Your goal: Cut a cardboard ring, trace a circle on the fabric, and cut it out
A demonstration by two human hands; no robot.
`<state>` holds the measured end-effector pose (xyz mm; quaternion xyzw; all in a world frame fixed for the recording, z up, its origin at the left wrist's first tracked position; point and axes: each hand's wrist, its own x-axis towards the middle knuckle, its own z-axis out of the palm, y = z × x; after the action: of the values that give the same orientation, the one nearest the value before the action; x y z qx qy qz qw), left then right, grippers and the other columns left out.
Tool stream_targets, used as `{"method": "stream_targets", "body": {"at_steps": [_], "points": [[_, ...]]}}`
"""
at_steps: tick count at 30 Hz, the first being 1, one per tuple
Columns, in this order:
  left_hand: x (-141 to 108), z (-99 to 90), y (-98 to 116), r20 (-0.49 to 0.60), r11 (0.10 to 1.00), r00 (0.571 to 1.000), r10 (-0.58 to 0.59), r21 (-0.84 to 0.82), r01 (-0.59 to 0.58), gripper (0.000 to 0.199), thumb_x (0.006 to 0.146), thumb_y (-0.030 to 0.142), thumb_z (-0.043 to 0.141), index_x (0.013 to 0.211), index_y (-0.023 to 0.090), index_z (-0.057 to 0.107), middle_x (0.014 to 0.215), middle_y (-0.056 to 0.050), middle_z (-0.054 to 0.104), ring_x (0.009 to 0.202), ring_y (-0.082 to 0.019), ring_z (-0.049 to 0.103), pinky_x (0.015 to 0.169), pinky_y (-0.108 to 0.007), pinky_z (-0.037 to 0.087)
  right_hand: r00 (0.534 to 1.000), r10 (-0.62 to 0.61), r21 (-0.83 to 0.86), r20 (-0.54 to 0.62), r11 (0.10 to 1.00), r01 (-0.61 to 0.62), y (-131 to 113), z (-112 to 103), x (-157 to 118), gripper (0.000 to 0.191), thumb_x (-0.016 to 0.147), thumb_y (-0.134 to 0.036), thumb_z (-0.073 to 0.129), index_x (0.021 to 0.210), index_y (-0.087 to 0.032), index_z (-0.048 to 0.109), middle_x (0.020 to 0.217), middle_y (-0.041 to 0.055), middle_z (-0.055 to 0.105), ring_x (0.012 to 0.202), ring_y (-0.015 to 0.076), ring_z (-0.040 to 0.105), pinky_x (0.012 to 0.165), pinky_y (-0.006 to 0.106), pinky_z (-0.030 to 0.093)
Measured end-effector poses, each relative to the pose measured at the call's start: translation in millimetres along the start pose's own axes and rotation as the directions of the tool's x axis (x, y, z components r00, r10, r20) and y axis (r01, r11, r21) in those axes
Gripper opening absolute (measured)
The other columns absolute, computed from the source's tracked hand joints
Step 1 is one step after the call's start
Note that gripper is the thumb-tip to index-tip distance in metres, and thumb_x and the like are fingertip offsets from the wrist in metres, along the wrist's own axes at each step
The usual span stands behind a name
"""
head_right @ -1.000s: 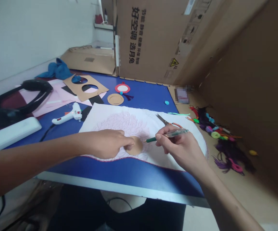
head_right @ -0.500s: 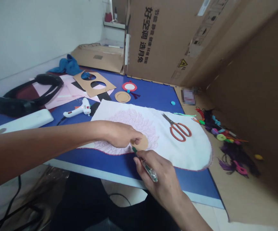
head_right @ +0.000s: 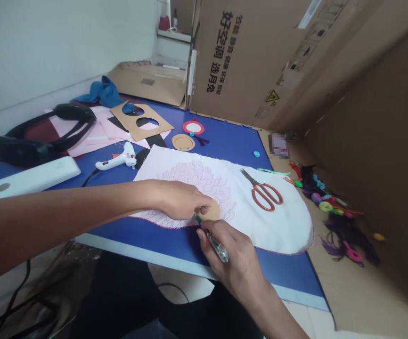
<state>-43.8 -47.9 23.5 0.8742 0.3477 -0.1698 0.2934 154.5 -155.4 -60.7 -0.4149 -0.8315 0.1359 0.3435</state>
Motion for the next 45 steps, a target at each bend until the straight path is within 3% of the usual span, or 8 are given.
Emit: {"method": "stream_targets", "body": {"at_steps": [8, 13, 19, 23, 29, 34, 40, 45], "points": [[2, 3.9, -4, -0.025, 0.999, 0.999, 0.026, -0.019, -0.027, 0.036, 0.085, 0.009, 0.055, 0.112, 0.027, 0.069, 0.114, -0.004, 0.077, 0.088, -0.023, 0.065, 0.075, -0.034, 0.044, 0.999, 0.035, 0.015, 0.017, 0.999, -0.035, -3, -3, -5, 0.012, 0.107, -0.021, 0.064, 0.117, -0.024, 0.068, 0.097, 0.0048, 0.078, 0.075, 0.0198, 0.075, 0.070, 0.032, 0.059], [-1, 8.4, -6, -0.042, 1.000, 0.999, 0.015, -0.021, -0.016, 0.040, 0.086, 0.011, 0.053, 0.118, 0.029, 0.068, 0.121, -0.006, 0.075, 0.094, -0.026, 0.066, 0.076, -0.035, 0.044, 0.993, 0.075, -0.029, -0.090, 0.997, -0.078, 1, -17, -15, 0.015, 0.104, -0.019, 0.068, 0.117, -0.027, 0.069, 0.093, 0.0022, 0.078, 0.070, 0.0182, 0.074, 0.067, 0.030, 0.058], [0, 33.8, -26, -0.182, 0.998, 0.982, 0.055, -0.028, -0.061, 0.043, 0.089, 0.008, 0.047, 0.122, 0.027, 0.067, 0.117, -0.009, 0.074, 0.099, -0.027, 0.068, 0.080, -0.036, 0.047, 0.976, 0.110, -0.124, -0.186, 0.983, -0.135, 27, -33, -20, 0.018, 0.106, -0.017, 0.063, 0.121, -0.026, 0.069, 0.100, 0.0058, 0.080, 0.085, 0.0228, 0.079, 0.079, 0.035, 0.060], [4, 44.5, -34, -0.347, 0.945, 0.925, 0.158, -0.219, -0.244, 0.047, 0.089, 0.001, 0.043, 0.123, 0.024, 0.066, 0.127, -0.006, 0.075, 0.114, -0.022, 0.069, 0.099, -0.036, 0.050, 0.996, 0.039, -0.175, -0.081, 0.983, -0.053, 38, -31, -8, 0.021, 0.105, -0.024, 0.066, 0.127, -0.023, 0.067, 0.113, 0.0115, 0.080, 0.102, 0.0292, 0.077, 0.088, 0.042, 0.061], [-8, 60.5, -36, -0.647, 0.891, 0.762, -0.017, -0.356, -0.283, 0.047, 0.091, 0.003, 0.042, 0.123, 0.024, 0.068, 0.144, -0.005, 0.073, 0.130, -0.021, 0.069, 0.112, -0.040, 0.053, 0.999, 0.005, -0.208, 0.045, 0.978, 0.004, 33, -18, 14, 0.037, 0.102, -0.032, 0.072, 0.136, -0.020, 0.064, 0.124, 0.0155, 0.078, 0.106, 0.0335, 0.076, 0.089, 0.048, 0.062], [-29, 98.8, -45, -0.727, 0.975, 0.686, -0.015, -0.163, -0.152, 0.054, 0.092, 0.003, 0.042, 0.133, 0.023, 0.070, 0.149, -0.006, 0.071, 0.139, -0.023, 0.065, 0.120, -0.046, 0.052, 0.991, 0.056, -0.299, 0.122, 0.954, -0.017, 33, -10, 19, 0.039, 0.100, -0.030, 0.073, 0.135, -0.018, 0.063, 0.111, 0.0139, 0.079, 0.094, 0.0325, 0.076, 0.078, 0.045, 0.061], [-38, 127.7, -46, -0.705, 0.992, 0.699, 0.124, 0.064, -0.111, 0.061, 0.088, -0.002, 0.044, 0.138, 0.023, 0.071, 0.153, -0.007, 0.068, 0.143, -0.025, 0.061, 0.122, -0.052, 0.051, 0.994, 0.004, -0.405, 0.112, 0.913, 0.042, 39, -1, 18, 0.020, 0.104, -0.024, 0.061, 0.121, -0.018, 0.071, 0.096, 0.0108, 0.080, 0.083, 0.0279, 0.074, 0.070, 0.037, 0.054], [-40, 132.0, -45, -0.700, 0.990, 0.701, 0.136, 0.112, -0.081, 0.054, 0.092, 0.001, 0.045, 0.134, 0.022, 0.072, 0.156, -0.008, 0.065, 0.148, -0.028, 0.056, 0.122, -0.055, 0.051, 0.996, -0.026, -0.446, -0.086, 0.895, -0.015, 49, -15, 13, 0.033, 0.098, -0.007, 0.052, 0.116, -0.023, 0.075, 0.098, 0.0075, 0.083, 0.078, 0.0237, 0.076, 0.068, 0.033, 0.051]]}}
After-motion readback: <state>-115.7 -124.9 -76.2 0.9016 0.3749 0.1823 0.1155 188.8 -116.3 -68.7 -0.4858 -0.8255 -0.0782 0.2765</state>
